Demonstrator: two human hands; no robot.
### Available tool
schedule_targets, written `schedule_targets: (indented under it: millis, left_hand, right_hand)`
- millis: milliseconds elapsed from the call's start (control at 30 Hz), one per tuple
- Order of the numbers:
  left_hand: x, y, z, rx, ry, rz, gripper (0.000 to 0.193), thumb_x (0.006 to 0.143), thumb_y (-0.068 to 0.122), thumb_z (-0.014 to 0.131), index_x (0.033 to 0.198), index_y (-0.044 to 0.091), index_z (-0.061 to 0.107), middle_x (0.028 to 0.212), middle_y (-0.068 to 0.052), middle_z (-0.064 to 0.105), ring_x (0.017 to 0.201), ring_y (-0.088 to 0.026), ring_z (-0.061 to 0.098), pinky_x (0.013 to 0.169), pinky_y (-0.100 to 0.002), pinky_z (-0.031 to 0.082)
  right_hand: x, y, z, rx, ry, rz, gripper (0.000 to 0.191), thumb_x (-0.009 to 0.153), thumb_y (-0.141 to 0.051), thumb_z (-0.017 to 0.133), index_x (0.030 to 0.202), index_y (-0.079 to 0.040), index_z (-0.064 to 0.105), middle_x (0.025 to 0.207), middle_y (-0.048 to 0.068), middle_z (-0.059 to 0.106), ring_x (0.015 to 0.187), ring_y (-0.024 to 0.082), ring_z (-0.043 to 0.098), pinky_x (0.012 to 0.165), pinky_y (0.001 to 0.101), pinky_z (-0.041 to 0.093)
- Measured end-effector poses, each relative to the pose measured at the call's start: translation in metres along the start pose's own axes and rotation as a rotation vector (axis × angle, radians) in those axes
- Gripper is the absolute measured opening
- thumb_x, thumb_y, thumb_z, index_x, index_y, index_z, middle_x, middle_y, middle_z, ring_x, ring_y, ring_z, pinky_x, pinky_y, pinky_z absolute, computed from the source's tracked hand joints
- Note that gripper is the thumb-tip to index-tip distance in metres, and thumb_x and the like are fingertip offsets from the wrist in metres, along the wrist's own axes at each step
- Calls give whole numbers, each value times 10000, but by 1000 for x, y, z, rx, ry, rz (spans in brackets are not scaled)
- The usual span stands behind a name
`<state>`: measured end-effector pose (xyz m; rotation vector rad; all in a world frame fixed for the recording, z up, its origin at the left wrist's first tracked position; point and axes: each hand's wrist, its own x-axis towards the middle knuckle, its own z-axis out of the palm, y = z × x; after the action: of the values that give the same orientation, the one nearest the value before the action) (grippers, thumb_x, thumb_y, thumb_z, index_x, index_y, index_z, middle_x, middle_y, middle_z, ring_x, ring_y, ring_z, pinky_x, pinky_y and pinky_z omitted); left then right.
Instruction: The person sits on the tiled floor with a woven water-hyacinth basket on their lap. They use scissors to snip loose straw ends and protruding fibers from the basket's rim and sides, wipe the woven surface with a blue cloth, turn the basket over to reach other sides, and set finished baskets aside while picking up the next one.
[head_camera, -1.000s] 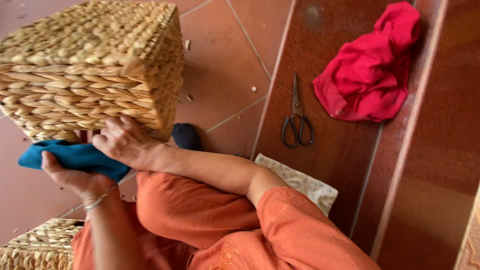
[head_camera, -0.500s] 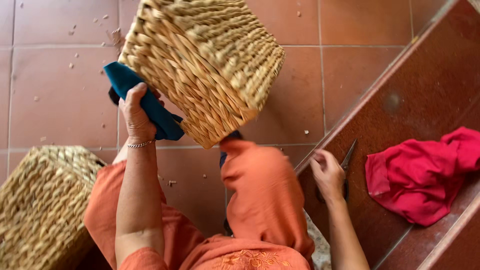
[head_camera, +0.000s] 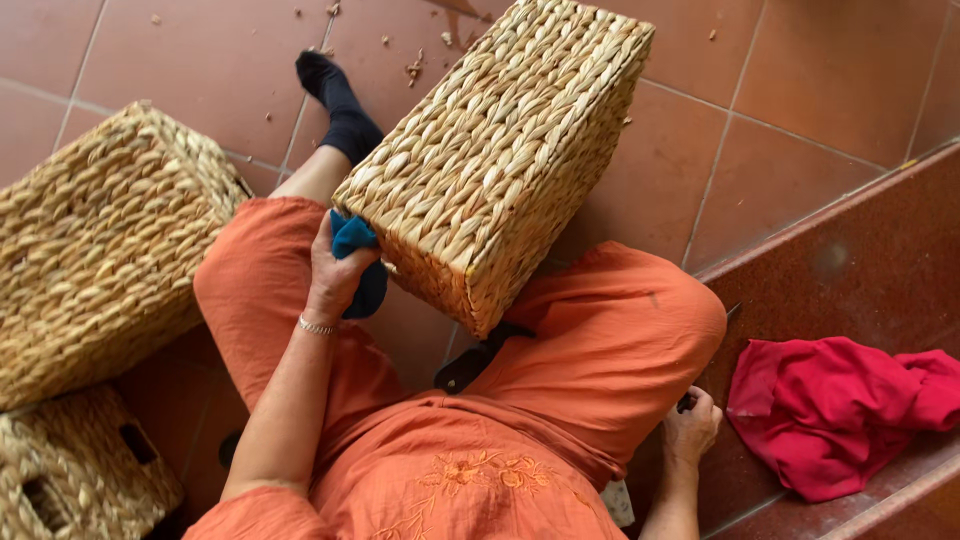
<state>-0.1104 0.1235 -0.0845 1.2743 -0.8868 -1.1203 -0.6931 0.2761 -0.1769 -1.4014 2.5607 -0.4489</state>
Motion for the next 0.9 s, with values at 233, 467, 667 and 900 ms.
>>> schedule_targets:
  millis: [233, 467, 667, 900]
  left_hand:
    - [11, -20, -22, -39, 87, -73, 503, 800, -25, 724, 1277, 94, 618, 1118, 2, 673, 998, -117, 633, 889, -286, 551]
    - [6, -24, -28, -116, 66, -132, 498, 821, -25, 726, 1285, 104, 599, 1156, 14, 668, 1037, -109, 624, 927, -285, 543]
    - [7, -17, -24, -98, 42, -79, 505, 862, -30, 731, 1331, 92, 588, 1196, 15, 660, 1084, -93, 607, 974, -273, 528]
    - [10, -16, -24, -38, 33, -34, 550, 842, -45, 732, 1349, 86, 565, 1207, 9, 655, 1097, -94, 611, 981, -278, 536]
  right_hand:
    - [0, -6, 8, -140, 37, -139, 377, 904, -379, 800, 1173, -135, 700, 1065, 150, 673, 1084, 368, 641, 965, 475, 521]
    - [20, 0, 10, -10, -171, 61, 410, 990, -354, 743, 1223, -32, 643, 1113, 261, 697, 1064, 472, 646, 905, 532, 494]
    - [76, -6, -29, 592, -247, 440, 531, 848, -110, 794, 1312, -96, 537, 883, 45, 654, 614, 159, 585, 485, 311, 401]
    - [90, -118, -103, 951, -65, -119, 377, 1056, -100, 735, 1389, -64, 561, 889, -4, 565, 604, 78, 511, 530, 225, 411]
